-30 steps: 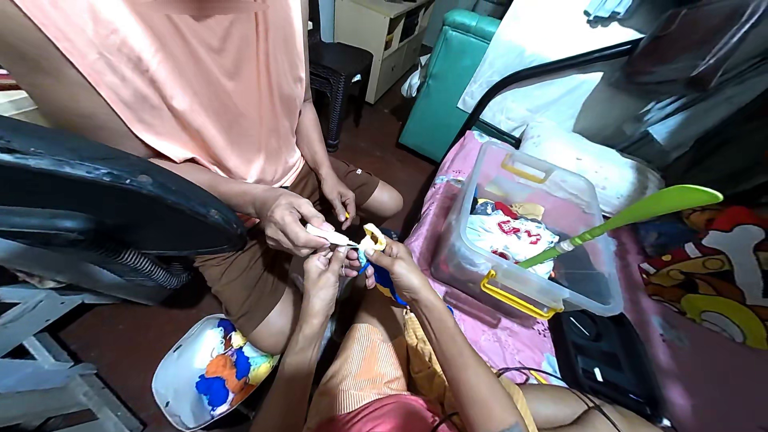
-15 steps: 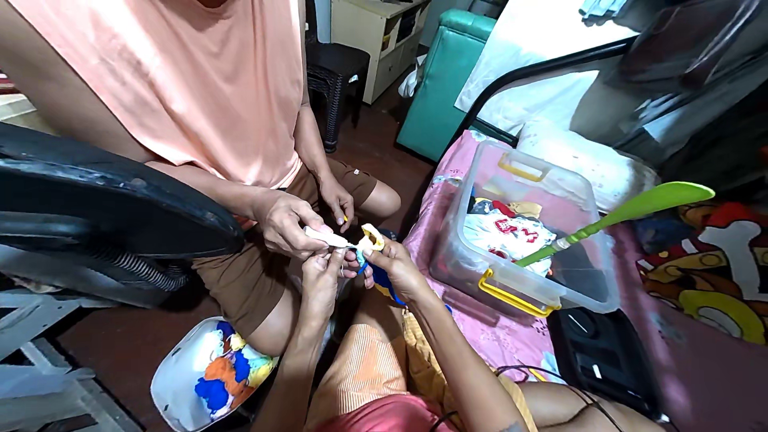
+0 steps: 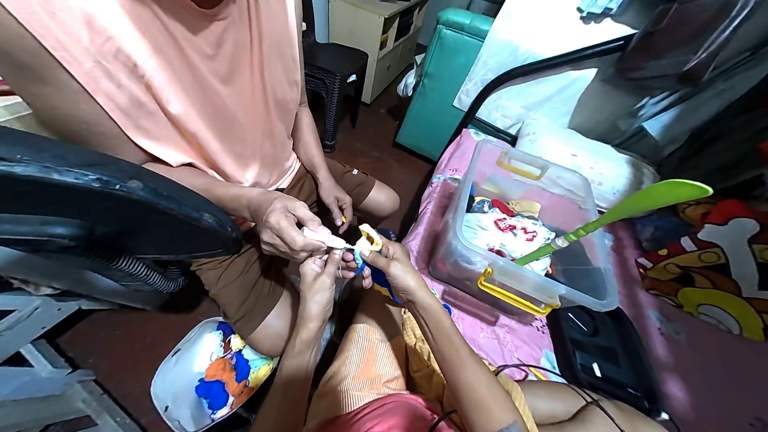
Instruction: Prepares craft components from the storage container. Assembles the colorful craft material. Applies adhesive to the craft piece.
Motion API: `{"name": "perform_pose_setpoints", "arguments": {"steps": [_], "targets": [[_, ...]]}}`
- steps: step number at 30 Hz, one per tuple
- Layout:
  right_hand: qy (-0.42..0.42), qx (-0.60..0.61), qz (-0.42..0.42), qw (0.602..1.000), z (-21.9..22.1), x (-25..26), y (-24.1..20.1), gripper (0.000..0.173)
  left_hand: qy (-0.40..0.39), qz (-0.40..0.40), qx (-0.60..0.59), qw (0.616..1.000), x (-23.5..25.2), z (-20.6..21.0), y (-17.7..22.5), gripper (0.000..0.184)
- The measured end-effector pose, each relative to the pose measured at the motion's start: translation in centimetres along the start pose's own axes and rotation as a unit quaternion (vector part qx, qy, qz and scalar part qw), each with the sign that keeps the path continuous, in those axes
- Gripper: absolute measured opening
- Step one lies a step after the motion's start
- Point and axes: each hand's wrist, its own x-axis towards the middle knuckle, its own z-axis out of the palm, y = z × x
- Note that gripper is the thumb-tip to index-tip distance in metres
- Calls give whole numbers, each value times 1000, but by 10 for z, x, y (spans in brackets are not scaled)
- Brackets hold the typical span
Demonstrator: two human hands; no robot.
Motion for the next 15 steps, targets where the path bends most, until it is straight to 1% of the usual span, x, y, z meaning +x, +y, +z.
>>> {"name": "perform_pose_setpoints", "arguments": {"steps": [15], "targets": [[2, 11, 1, 1000, -1, -1, 2, 21, -1, -1, 3, 1000, -1, 1, 0, 18]]}}
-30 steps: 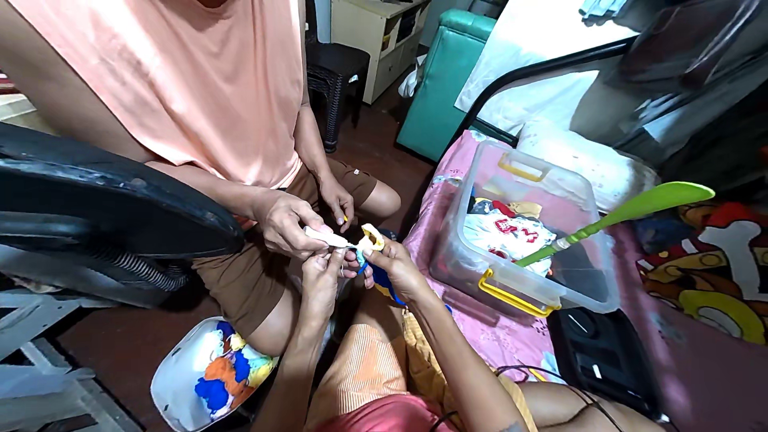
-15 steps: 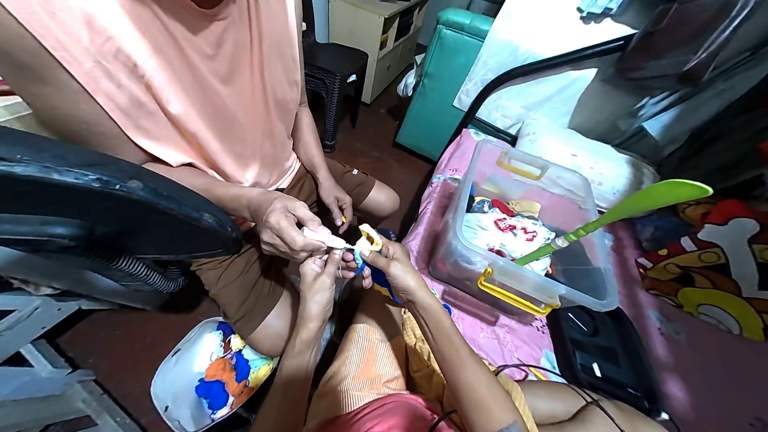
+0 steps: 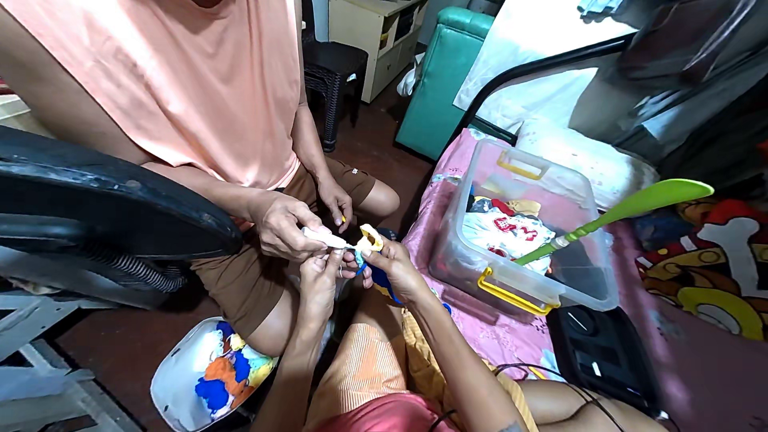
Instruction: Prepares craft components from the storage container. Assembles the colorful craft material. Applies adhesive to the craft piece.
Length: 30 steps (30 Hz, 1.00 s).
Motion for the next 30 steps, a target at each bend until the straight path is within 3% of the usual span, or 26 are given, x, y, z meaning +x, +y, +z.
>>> {"name": "perform_pose_setpoints", "arguments": {"steps": [30], "targets": [[-1, 27, 23, 999, 0, -5, 8, 22, 5, -23, 9, 1000, -9, -5, -1, 20]]}}
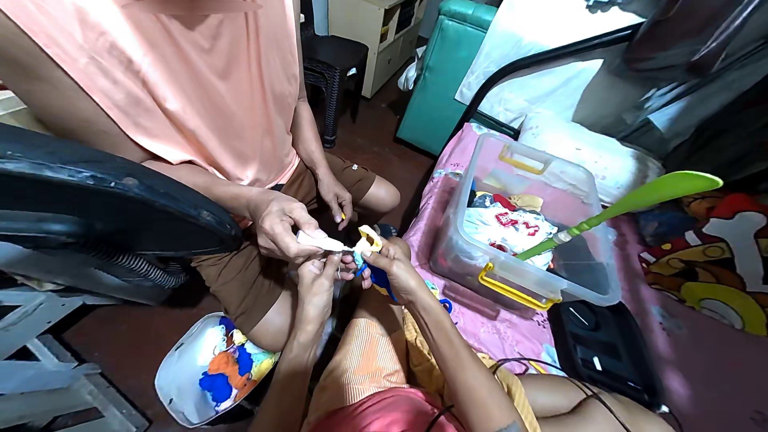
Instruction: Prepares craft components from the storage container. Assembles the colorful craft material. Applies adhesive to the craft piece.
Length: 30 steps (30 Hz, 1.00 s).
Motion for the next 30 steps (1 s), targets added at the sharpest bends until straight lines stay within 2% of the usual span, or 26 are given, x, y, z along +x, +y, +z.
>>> {"name": "perform_pose_setpoints", "arguments": {"steps": [30], "targets": [[-1, -26, -23, 999, 1, -2, -2, 22, 5, 2, -16, 1000, -1, 2, -2, 22]]}}
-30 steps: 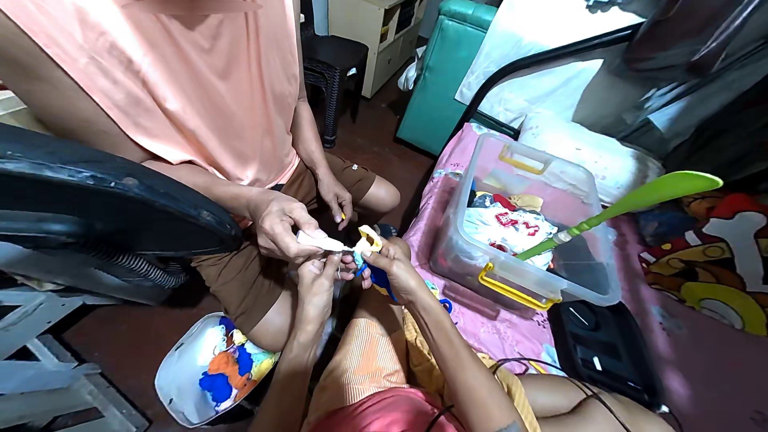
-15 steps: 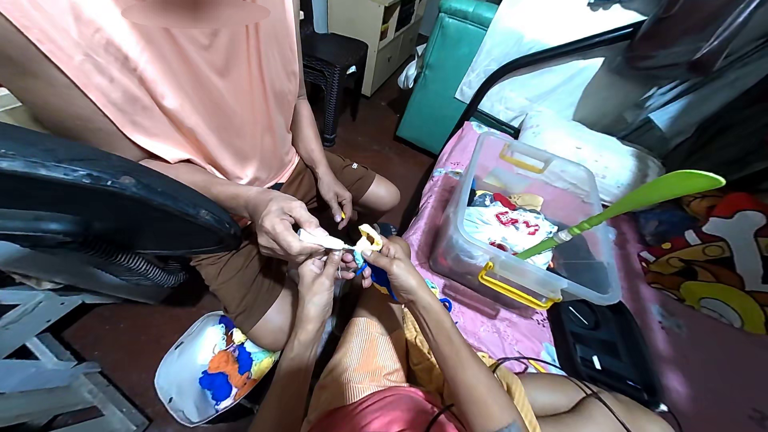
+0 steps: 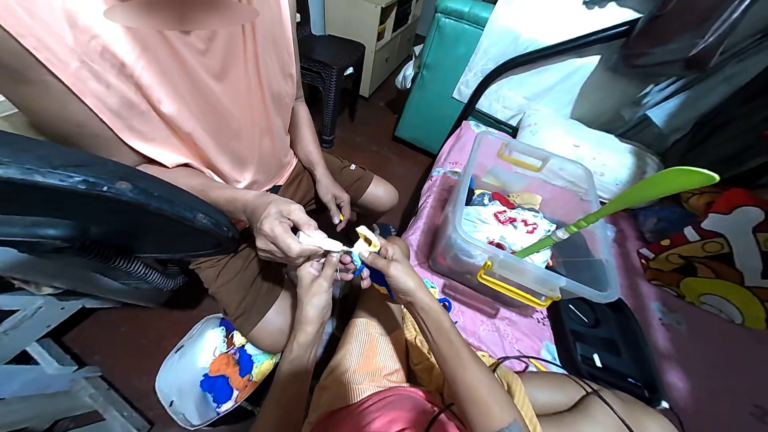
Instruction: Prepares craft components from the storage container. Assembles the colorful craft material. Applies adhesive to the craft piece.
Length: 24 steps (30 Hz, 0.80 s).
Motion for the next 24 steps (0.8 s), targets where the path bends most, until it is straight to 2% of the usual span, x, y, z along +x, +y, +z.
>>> {"name": "perform_pose_setpoints", "arguments": {"steps": [14, 24], "targets": [[-3, 17, 5, 1000, 0, 0, 1, 23, -5, 9, 0, 1000, -2, -2, 0, 22], [-7, 48, 24, 999, -6, -5, -2, 25, -50, 37, 33, 998, -1, -3, 5, 19]]}}
